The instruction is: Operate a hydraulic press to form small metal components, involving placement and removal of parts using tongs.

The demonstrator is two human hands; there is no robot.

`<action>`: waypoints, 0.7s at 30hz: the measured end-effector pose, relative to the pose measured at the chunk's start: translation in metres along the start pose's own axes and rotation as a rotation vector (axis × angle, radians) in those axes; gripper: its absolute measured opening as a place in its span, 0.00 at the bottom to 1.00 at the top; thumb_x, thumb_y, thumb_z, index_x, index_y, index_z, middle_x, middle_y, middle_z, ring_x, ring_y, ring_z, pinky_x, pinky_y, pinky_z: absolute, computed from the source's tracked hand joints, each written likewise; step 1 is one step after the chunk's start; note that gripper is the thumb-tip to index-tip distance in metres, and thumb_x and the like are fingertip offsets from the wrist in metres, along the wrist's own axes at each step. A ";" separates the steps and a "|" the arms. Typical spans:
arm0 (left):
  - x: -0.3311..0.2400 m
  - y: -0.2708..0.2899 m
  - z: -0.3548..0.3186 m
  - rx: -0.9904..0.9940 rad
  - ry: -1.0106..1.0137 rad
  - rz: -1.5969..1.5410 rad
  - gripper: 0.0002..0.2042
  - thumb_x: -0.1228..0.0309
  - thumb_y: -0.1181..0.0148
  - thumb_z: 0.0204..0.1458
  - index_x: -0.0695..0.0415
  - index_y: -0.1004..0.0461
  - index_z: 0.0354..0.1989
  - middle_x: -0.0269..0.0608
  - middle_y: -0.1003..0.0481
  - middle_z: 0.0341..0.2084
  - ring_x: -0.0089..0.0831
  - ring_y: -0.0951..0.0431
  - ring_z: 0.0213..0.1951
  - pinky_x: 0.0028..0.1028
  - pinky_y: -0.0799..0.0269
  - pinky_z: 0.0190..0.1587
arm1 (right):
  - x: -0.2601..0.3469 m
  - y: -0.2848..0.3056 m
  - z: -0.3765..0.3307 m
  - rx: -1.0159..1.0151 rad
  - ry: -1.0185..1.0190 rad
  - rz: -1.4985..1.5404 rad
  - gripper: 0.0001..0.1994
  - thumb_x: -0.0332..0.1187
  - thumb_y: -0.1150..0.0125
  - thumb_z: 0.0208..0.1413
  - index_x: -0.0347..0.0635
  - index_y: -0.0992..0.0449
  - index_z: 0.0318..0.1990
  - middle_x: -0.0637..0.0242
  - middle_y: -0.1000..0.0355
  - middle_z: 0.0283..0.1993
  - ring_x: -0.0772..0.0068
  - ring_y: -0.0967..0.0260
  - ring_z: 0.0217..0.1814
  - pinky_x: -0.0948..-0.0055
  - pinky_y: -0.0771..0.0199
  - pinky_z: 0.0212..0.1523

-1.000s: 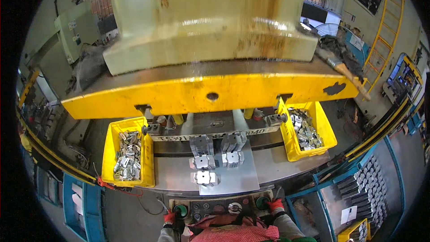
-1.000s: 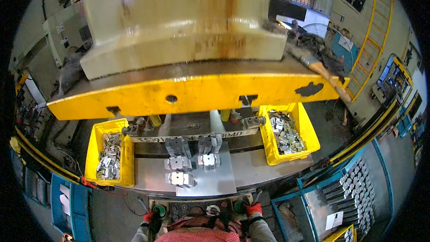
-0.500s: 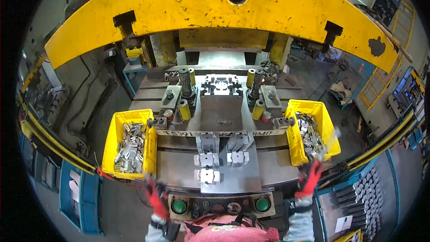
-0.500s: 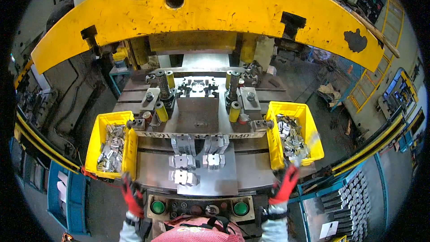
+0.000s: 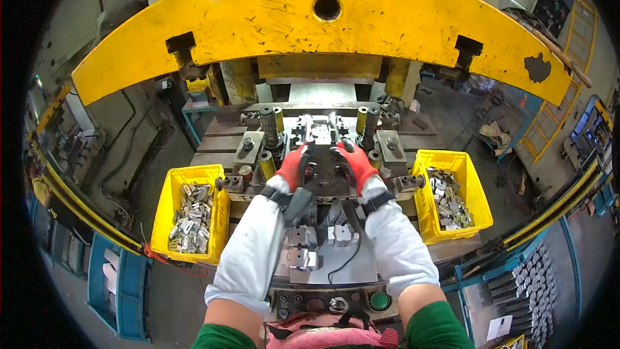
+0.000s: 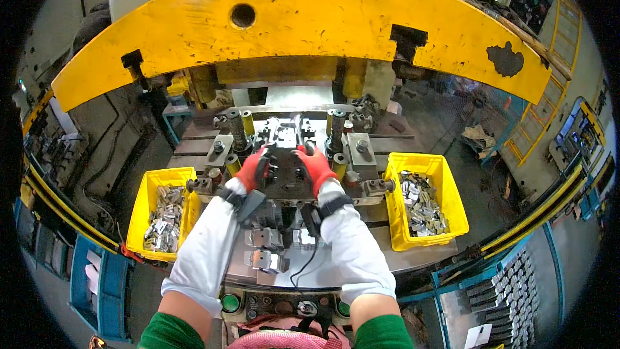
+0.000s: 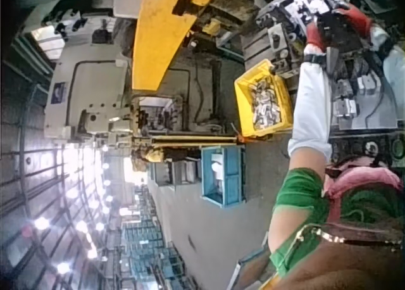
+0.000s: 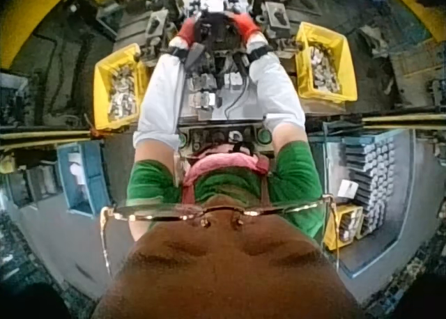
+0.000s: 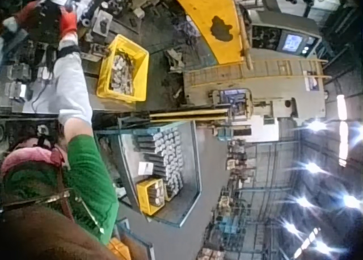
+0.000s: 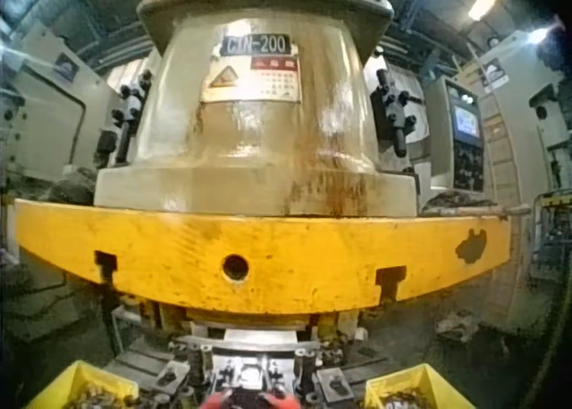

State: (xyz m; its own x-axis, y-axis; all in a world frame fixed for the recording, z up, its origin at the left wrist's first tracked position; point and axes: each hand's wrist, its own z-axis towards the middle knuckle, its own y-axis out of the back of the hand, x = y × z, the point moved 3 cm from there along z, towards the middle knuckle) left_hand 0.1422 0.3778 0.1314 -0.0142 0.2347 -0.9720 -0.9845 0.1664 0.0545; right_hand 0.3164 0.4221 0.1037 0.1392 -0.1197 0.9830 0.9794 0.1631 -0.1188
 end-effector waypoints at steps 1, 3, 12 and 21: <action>-0.012 0.005 -0.016 -0.115 0.168 -0.212 0.13 0.57 0.57 0.50 0.50 0.32 0.35 0.24 0.41 0.11 0.15 0.43 0.12 0.16 0.46 0.13 | 0.019 0.004 -0.020 -0.122 0.121 -0.178 0.13 0.38 0.44 0.45 0.43 0.32 0.37 0.73 0.35 0.26 0.84 0.41 0.24 0.81 0.38 0.24; -0.018 0.041 -0.057 -0.309 0.133 -0.272 0.17 0.53 0.53 0.48 0.52 0.34 0.37 0.29 0.37 0.12 0.17 0.43 0.10 0.17 0.49 0.12 | 0.054 0.008 -0.072 -0.160 0.142 -0.157 0.22 0.38 0.46 0.47 0.39 0.40 0.49 0.64 0.35 0.37 0.74 0.40 0.38 0.76 0.39 0.40; -0.028 0.017 -0.101 -0.107 0.127 0.019 0.14 0.65 0.60 0.52 0.53 0.36 0.46 0.30 0.37 0.18 0.15 0.42 0.14 0.16 0.45 0.16 | 0.065 0.083 -0.190 -0.445 0.068 0.069 0.17 0.37 0.53 0.53 0.43 0.40 0.49 0.74 0.39 0.22 0.86 0.45 0.17 0.85 0.42 0.16; 0.023 0.019 0.009 -0.103 0.119 0.118 0.14 0.57 0.53 0.48 0.52 0.35 0.38 0.30 0.36 0.14 0.21 0.36 0.14 0.21 0.41 0.16 | 0.057 0.103 -0.230 -0.515 0.073 -0.040 0.17 0.36 0.53 0.53 0.43 0.41 0.49 0.74 0.38 0.24 0.87 0.47 0.15 0.86 0.43 0.15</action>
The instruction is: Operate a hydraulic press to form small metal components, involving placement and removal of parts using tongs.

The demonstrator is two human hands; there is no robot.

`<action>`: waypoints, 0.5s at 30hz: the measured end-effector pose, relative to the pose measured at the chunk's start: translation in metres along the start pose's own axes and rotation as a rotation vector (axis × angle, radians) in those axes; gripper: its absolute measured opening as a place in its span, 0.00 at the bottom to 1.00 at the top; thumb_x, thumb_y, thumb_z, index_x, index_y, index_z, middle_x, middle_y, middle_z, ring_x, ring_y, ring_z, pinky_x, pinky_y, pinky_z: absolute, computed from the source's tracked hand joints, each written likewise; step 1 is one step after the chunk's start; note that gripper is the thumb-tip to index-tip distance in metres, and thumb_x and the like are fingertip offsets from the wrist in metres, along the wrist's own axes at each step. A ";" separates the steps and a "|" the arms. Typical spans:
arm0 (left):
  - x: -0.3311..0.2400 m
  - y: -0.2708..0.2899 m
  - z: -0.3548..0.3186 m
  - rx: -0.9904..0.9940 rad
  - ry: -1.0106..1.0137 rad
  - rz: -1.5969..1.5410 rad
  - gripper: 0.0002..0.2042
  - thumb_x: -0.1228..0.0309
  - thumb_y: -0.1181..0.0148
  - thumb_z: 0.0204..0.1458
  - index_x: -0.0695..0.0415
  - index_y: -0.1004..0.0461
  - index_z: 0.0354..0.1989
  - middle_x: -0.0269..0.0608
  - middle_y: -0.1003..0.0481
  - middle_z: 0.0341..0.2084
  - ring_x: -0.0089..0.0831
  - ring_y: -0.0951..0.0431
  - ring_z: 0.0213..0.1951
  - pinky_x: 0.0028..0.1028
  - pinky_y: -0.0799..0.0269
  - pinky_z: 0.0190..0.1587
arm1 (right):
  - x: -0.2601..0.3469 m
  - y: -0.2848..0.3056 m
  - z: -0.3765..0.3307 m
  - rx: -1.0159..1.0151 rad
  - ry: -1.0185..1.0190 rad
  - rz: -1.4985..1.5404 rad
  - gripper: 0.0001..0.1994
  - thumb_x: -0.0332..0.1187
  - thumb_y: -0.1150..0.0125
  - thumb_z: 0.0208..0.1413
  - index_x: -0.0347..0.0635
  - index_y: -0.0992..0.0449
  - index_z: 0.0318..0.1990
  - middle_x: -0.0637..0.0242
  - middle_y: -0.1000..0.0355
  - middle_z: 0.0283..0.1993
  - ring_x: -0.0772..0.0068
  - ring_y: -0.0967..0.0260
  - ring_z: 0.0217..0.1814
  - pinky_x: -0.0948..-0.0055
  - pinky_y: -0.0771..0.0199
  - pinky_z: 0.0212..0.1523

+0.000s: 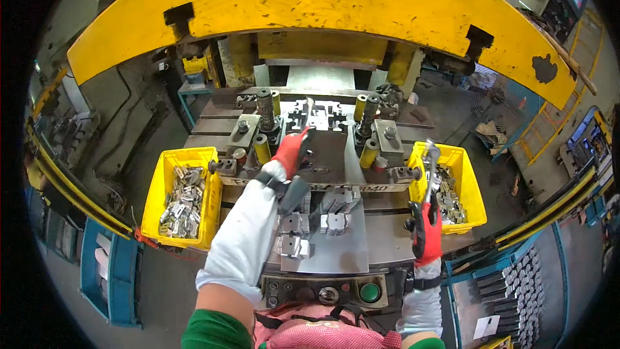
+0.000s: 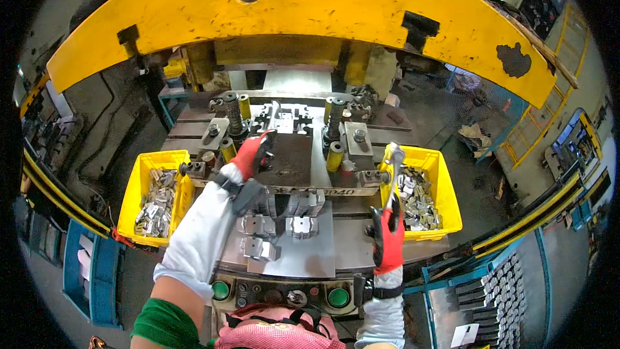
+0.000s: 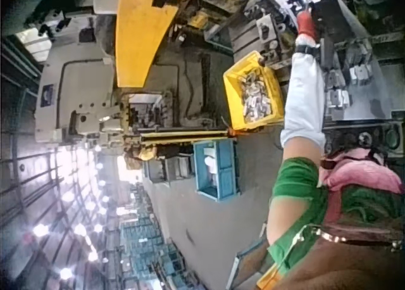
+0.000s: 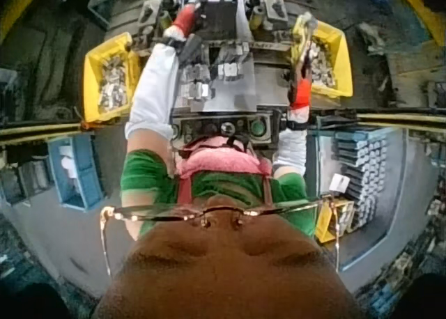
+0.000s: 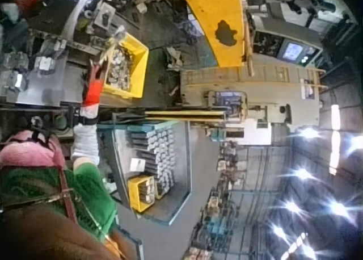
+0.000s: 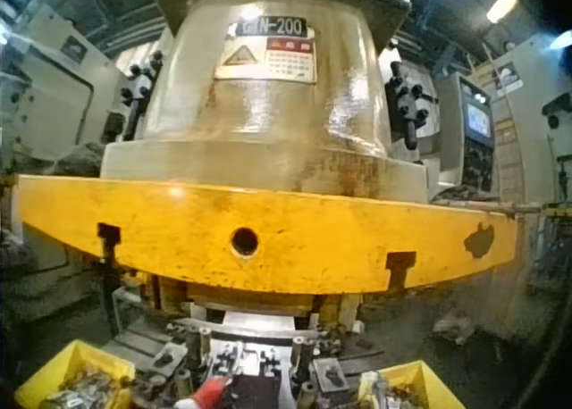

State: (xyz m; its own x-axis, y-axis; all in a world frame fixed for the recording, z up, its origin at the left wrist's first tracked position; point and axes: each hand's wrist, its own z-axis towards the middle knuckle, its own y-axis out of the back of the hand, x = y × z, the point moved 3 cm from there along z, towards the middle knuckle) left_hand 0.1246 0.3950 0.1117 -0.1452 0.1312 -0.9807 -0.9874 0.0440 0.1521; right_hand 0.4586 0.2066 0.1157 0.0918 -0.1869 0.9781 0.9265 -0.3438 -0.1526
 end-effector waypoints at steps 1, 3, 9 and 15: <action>-0.001 -0.001 -0.009 -0.040 -0.054 -0.101 0.15 0.55 0.51 0.47 0.52 0.34 0.36 0.29 0.34 0.15 0.21 0.34 0.15 0.21 0.40 0.16 | -0.003 0.017 -0.002 -0.047 -0.010 -0.017 0.17 0.36 0.53 0.53 0.43 0.41 0.49 0.74 0.38 0.23 0.87 0.48 0.15 0.86 0.44 0.15; -0.038 -0.006 -0.058 -0.212 0.205 -0.372 0.15 0.58 0.51 0.47 0.51 0.36 0.40 0.29 0.33 0.21 0.20 0.33 0.18 0.21 0.38 0.18 | -0.009 0.061 -0.004 -0.175 0.018 -0.017 0.16 0.38 0.55 0.54 0.44 0.39 0.48 0.73 0.36 0.23 0.87 0.48 0.14 0.86 0.45 0.14; -0.014 0.081 -0.227 -0.538 -0.074 0.095 0.15 0.65 0.58 0.51 0.52 0.40 0.48 0.32 0.32 0.29 0.16 0.35 0.22 0.15 0.37 0.20 | -0.043 0.141 -0.020 -0.332 -0.073 -0.274 0.14 0.38 0.54 0.52 0.39 0.37 0.43 0.68 0.35 0.24 0.82 0.45 0.17 0.81 0.44 0.17; 0.034 0.118 -0.331 -0.682 0.295 -0.594 0.16 0.58 0.60 0.51 0.52 0.39 0.46 0.29 0.35 0.20 0.13 0.40 0.14 0.14 0.43 0.13 | -0.069 0.139 -0.043 -0.270 0.040 -0.712 0.11 0.31 0.48 0.47 0.33 0.34 0.37 0.61 0.35 0.26 0.72 0.40 0.27 0.72 0.38 0.31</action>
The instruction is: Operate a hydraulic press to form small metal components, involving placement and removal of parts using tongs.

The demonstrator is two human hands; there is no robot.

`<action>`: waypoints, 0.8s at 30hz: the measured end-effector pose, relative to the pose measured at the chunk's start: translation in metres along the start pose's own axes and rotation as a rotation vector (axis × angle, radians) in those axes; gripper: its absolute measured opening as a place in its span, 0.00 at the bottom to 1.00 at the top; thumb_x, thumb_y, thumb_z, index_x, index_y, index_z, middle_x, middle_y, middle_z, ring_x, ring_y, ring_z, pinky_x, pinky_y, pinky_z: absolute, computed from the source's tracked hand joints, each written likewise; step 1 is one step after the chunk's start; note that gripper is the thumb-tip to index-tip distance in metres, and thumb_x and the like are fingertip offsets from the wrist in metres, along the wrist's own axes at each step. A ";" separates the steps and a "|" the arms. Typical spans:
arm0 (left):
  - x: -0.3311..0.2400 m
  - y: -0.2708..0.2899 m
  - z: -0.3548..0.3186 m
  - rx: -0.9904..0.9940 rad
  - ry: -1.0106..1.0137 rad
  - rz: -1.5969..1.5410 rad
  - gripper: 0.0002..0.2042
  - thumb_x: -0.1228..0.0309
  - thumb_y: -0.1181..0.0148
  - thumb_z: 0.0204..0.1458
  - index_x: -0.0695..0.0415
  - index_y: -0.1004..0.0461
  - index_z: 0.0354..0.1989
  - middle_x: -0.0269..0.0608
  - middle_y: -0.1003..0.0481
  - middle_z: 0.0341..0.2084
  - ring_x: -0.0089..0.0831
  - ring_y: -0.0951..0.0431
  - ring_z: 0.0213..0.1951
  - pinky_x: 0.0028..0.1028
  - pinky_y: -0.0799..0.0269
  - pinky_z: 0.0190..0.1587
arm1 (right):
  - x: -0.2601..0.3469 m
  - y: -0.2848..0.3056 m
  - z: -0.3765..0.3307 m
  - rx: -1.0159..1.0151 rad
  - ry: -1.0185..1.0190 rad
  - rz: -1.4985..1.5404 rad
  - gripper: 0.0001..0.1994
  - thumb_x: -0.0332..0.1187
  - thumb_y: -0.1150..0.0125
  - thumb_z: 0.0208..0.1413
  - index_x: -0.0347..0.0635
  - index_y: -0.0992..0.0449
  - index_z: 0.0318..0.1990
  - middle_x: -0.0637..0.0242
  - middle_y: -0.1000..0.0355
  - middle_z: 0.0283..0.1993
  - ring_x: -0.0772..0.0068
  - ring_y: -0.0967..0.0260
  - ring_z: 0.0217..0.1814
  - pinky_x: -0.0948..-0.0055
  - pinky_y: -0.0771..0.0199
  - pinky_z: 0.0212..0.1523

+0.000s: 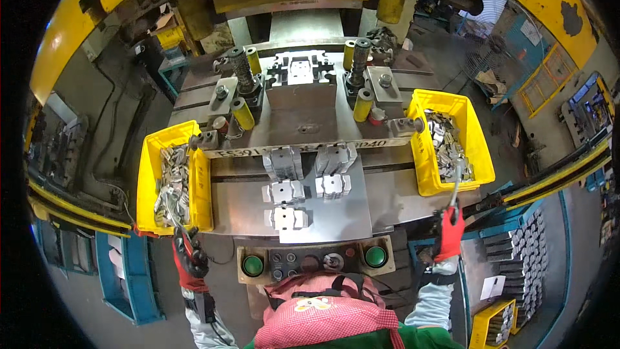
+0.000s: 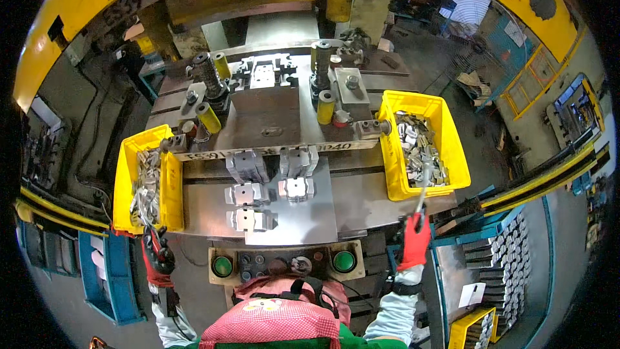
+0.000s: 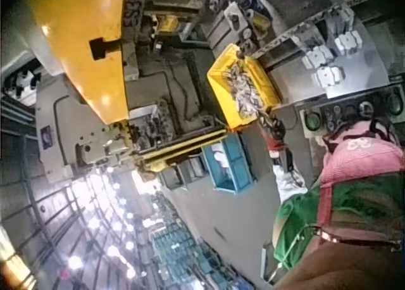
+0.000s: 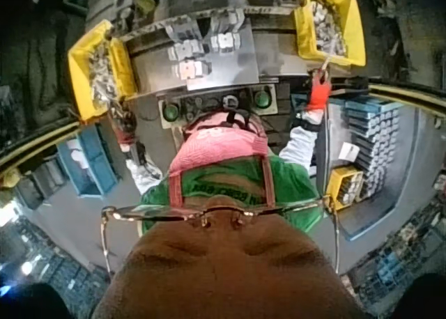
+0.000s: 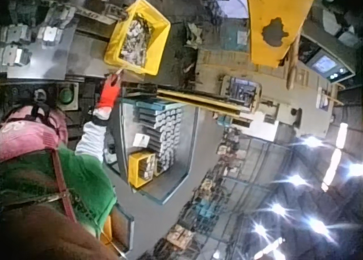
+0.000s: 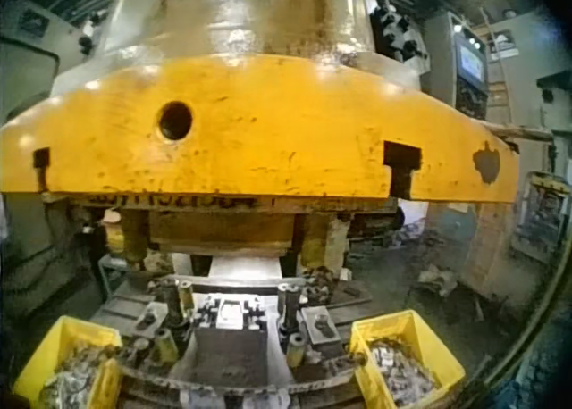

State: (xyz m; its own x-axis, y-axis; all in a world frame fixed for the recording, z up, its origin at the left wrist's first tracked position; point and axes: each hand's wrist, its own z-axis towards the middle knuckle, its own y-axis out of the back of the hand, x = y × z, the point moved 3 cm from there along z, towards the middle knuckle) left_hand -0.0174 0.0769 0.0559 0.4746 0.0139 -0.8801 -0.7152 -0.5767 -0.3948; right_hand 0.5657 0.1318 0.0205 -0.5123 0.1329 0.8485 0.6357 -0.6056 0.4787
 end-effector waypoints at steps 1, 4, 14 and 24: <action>0.008 0.012 -0.005 -0.015 0.012 -0.024 0.17 0.58 0.60 0.51 0.52 0.39 0.46 0.29 0.35 0.19 0.13 0.40 0.14 0.14 0.43 0.12 | 0.019 -0.009 -0.012 0.065 0.011 -0.074 0.11 0.31 0.48 0.47 0.34 0.34 0.37 0.61 0.35 0.26 0.72 0.40 0.28 0.72 0.38 0.31; 0.031 0.032 -0.002 0.088 0.233 -0.198 0.20 0.54 0.58 0.50 0.53 0.38 0.46 0.30 0.35 0.18 0.16 0.40 0.13 0.15 0.42 0.12 | 0.069 -0.056 -0.057 0.550 -0.049 0.109 0.19 0.31 0.48 0.47 0.39 0.38 0.48 0.65 0.34 0.28 0.77 0.39 0.30 0.75 0.37 0.34; 0.033 0.005 -0.017 0.095 -0.136 -0.043 0.18 0.67 0.55 0.49 0.57 0.41 0.49 0.29 0.36 0.25 0.17 0.37 0.25 0.23 0.34 0.32 | 0.091 -0.123 -0.095 0.991 -0.308 0.436 0.27 0.30 0.46 0.47 0.45 0.46 0.56 0.76 0.38 0.29 0.87 0.44 0.30 0.84 0.39 0.30; 0.046 0.015 -0.017 -0.073 -0.029 -0.103 0.11 0.65 0.53 0.48 0.53 0.35 0.39 0.25 0.45 0.13 0.16 0.44 0.15 0.20 0.39 0.18 | 0.226 -0.246 0.068 0.652 0.236 0.441 0.20 0.37 0.46 0.46 0.40 0.38 0.47 0.67 0.31 0.34 0.76 0.35 0.36 0.76 0.37 0.38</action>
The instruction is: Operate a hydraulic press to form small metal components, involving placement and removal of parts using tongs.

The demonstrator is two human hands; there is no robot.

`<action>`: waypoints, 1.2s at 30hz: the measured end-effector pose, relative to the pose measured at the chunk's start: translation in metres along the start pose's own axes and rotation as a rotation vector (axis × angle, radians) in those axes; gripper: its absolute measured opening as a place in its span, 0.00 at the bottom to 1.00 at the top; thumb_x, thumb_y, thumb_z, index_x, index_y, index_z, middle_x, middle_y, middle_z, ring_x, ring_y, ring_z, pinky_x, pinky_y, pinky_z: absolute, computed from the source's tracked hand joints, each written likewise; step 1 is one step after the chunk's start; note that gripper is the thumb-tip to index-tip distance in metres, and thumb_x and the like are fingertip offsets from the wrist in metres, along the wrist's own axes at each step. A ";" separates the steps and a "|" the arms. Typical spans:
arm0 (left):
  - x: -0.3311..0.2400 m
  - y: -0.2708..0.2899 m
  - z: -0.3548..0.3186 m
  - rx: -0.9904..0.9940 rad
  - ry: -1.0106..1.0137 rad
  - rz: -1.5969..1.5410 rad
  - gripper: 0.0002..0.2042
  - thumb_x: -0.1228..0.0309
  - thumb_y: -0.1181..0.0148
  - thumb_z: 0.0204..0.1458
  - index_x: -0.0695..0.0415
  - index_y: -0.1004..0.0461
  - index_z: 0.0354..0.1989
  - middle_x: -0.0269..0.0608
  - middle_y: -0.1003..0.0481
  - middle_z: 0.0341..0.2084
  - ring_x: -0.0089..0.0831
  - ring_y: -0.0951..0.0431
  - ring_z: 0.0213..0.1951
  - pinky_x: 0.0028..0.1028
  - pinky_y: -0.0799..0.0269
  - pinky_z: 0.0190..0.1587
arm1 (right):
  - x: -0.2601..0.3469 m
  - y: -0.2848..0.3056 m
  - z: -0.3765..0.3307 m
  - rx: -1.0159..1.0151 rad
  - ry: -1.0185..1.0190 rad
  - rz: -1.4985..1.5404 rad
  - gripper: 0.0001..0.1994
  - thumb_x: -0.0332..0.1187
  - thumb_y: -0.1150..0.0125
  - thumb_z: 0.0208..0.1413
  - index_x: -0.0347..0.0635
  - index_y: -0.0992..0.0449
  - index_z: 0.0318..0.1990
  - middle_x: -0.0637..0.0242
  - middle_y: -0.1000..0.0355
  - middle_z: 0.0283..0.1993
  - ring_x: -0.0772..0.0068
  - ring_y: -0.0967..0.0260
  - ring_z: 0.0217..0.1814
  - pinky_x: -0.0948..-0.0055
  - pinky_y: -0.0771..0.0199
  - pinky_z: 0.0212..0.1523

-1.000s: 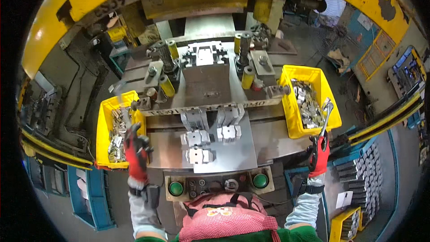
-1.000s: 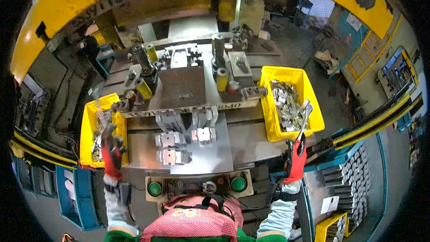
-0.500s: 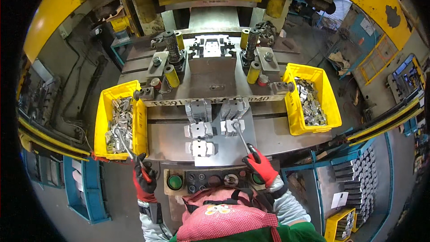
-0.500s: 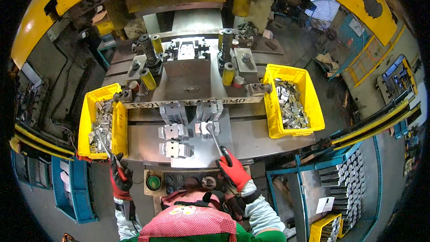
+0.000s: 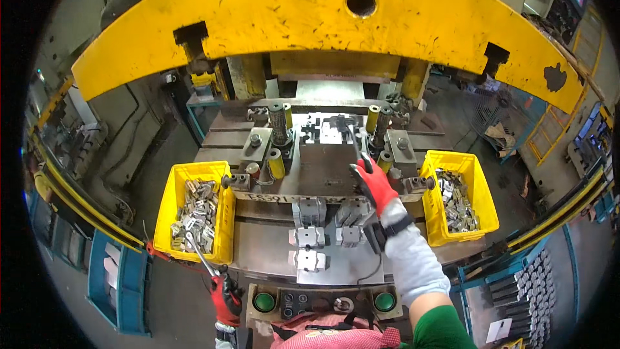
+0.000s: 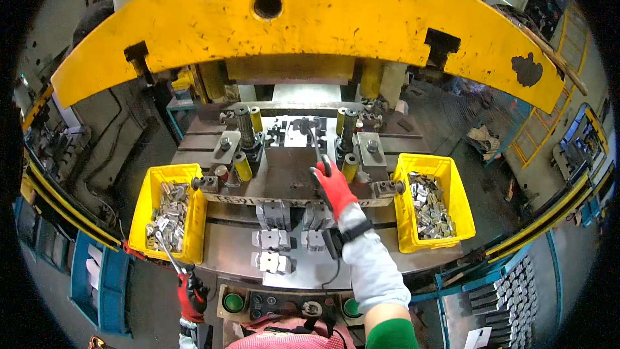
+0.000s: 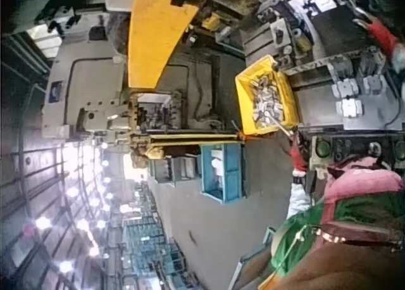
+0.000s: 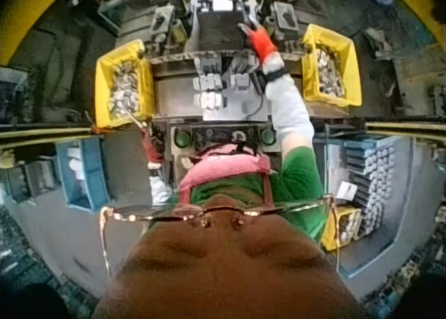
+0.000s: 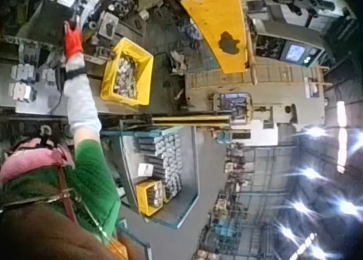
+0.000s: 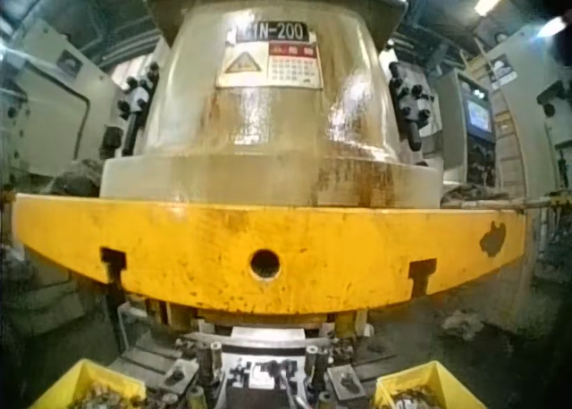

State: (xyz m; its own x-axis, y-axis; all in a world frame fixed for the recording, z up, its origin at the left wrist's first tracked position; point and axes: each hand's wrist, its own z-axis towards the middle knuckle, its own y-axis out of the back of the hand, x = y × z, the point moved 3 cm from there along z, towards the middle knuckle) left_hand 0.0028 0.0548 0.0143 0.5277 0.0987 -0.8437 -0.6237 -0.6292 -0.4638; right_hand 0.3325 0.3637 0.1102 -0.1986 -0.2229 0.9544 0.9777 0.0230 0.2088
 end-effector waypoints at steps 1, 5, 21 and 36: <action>0.009 0.010 0.008 -0.003 0.007 -0.016 0.10 0.66 0.53 0.48 0.51 0.35 0.39 0.24 0.46 0.11 0.15 0.45 0.12 0.19 0.42 0.14 | -0.022 0.000 0.027 0.015 -0.004 -0.018 0.18 0.37 0.45 0.45 0.39 0.36 0.44 0.67 0.31 0.33 0.77 0.35 0.35 0.76 0.37 0.37; 0.008 0.048 -0.009 -0.233 -0.033 0.034 0.07 0.67 0.53 0.46 0.50 0.35 0.35 0.23 0.46 0.10 0.15 0.45 0.11 0.20 0.45 0.11 | -0.027 -0.038 0.049 0.011 -0.076 -0.294 0.15 0.40 0.45 0.45 0.41 0.35 0.38 0.66 0.32 0.31 0.75 0.36 0.31 0.76 0.38 0.34; 0.060 0.090 -0.003 -0.346 0.086 0.107 0.12 0.55 0.47 0.41 0.43 0.36 0.32 0.28 0.40 0.14 0.24 0.38 0.19 0.31 0.40 0.22 | -0.041 -0.022 0.067 0.052 -0.061 -0.310 0.18 0.45 0.47 0.43 0.38 0.31 0.35 0.55 0.31 0.31 0.57 0.34 0.37 0.68 0.36 0.39; 0.248 0.237 0.057 0.161 0.087 1.159 0.25 0.55 0.46 0.42 0.65 0.37 0.42 0.52 0.30 0.32 0.39 0.30 0.37 0.34 0.37 0.41 | -0.220 0.173 -0.387 -0.868 -0.598 -0.011 0.34 0.30 0.47 0.45 0.39 0.59 0.58 0.58 0.51 0.57 0.63 0.52 0.56 0.68 0.51 0.53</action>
State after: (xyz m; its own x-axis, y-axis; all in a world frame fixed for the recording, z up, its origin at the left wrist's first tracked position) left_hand -0.0467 -0.0254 -0.3205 -0.3701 -0.5265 -0.7654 -0.8197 -0.2026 0.5357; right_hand 0.5718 0.0401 -0.1464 0.0222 0.3031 0.9527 0.6422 -0.7347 0.2187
